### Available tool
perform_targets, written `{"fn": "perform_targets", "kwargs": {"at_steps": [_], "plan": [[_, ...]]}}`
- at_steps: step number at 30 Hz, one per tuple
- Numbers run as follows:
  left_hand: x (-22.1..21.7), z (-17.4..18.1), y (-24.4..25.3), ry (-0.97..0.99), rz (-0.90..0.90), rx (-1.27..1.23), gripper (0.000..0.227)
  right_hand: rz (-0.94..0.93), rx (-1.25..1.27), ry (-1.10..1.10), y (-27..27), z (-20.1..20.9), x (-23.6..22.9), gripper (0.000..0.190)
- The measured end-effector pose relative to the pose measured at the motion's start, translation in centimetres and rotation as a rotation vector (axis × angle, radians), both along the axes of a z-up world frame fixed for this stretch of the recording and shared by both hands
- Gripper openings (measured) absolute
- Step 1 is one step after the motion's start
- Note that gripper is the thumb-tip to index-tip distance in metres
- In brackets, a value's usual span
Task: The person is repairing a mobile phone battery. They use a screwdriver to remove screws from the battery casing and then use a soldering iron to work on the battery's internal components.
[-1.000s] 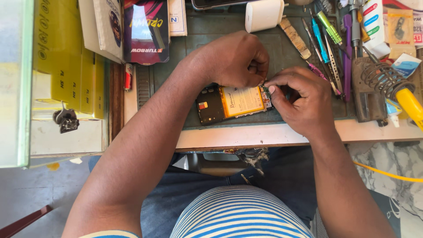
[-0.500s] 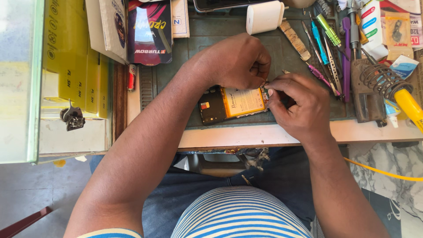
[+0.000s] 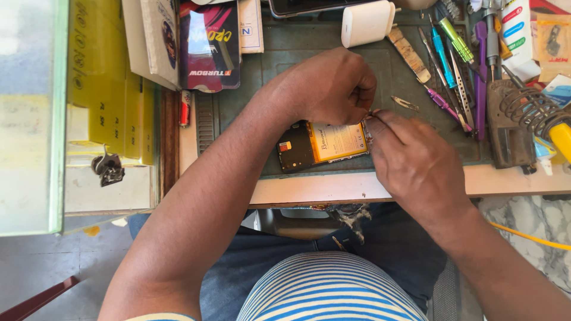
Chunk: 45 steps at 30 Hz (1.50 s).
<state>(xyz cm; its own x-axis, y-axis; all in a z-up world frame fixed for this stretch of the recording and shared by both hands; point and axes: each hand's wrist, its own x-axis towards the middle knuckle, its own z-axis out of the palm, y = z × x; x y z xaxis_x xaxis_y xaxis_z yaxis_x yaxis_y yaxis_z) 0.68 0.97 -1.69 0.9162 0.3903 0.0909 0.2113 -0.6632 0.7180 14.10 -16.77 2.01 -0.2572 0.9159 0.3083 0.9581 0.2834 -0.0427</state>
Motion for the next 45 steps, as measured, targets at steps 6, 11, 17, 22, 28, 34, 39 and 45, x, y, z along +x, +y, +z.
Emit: {"fn": "perform_targets", "kwargs": {"at_steps": [6, 11, 17, 22, 28, 34, 39, 45], "plan": [[0.0, -0.1, -0.1, -0.05, -0.003, 0.01, 0.009, 0.005, 0.002, -0.126, 0.1, -0.1, 0.3, 0.03], [0.0, 0.2, -0.3, -0.022, 0.015, 0.008, 0.01, -0.008, 0.046, 0.11, 0.1, -1.2, 1.5, 0.023], [0.0, 0.1, -0.2, -0.02, 0.022, 0.026, 0.009, -0.051, 0.09, 0.392, 0.0, -3.0, 2.1, 0.024], [-0.3, 0.6, 0.0, -0.004, 0.008, -0.026, 0.01, -0.007, 0.079, 0.347, 0.1, -2.8, 1.9, 0.025], [-1.3, 0.7, 1.0, 0.002, 0.047, -0.015, 0.012, 0.008, 0.09, 0.303, 0.3, -2.6, 1.5, 0.026], [-1.2, 0.6, 0.9, -0.022, 0.061, -0.005, 0.014, 0.001, 0.107, 0.309, 0.3, -2.3, 1.3, 0.025], [-1.0, 1.2, 0.2, 0.041, 0.116, 0.006, 0.016, -0.016, 0.105, 0.242, 0.3, -2.2, 1.0, 0.025], [-0.8, 0.9, 0.2, 0.071, 0.157, 0.024, 0.014, -0.02, 0.095, 0.24, 0.2, -2.3, 1.1, 0.025]]}}
